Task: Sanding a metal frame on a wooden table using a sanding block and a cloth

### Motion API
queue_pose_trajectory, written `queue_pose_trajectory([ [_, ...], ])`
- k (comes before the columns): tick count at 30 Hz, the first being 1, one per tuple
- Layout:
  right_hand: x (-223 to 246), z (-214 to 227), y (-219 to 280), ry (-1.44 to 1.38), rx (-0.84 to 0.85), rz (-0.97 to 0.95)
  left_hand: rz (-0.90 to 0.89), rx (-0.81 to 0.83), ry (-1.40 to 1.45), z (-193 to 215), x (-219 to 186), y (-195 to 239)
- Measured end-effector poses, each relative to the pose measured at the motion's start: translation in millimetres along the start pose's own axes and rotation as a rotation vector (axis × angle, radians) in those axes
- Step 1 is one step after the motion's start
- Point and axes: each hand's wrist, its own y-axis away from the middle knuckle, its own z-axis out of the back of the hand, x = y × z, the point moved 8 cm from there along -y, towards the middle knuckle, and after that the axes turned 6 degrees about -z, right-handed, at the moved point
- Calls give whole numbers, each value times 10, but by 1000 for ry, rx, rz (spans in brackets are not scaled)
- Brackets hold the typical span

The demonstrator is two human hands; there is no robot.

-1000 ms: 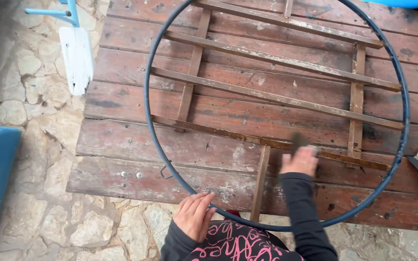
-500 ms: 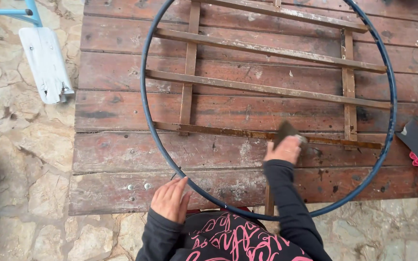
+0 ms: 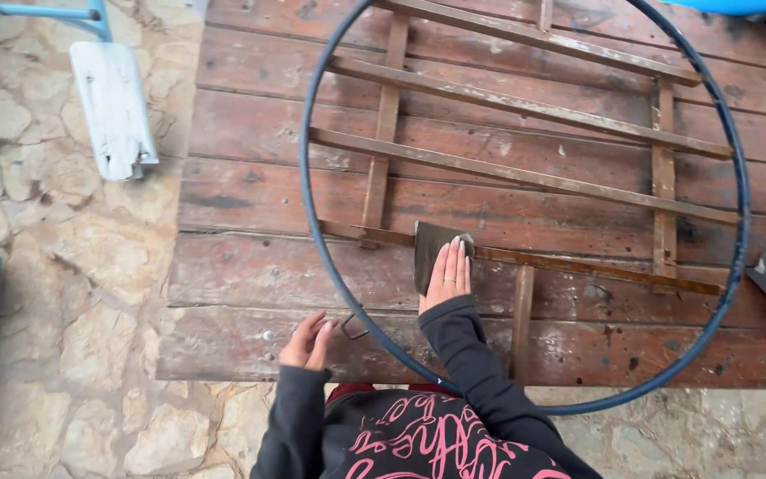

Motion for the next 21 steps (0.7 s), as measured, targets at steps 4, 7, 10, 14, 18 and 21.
queue_pose_trajectory([
  [4, -829, -140, 119, -112, -189, -159, 58, 26, 340, -445, 316, -285],
  [7, -716, 36, -83, -22, -158, -279, 100, 16, 331, -569, 389, -301],
  [10, 218, 349, -28, -60, -138, -90, 147, 5, 319, -532, 354, -283],
  [14, -194, -156, 99, -100, -241, -37, 136, -13, 341, -504, 320, -279],
  [18, -482, 557, -35, 22, -357, -203, 157, 17, 526, -337, -55, -186],
  [21, 307, 231, -217, 134, 328, -78, 135, -64, 574, -200, -167, -227],
])
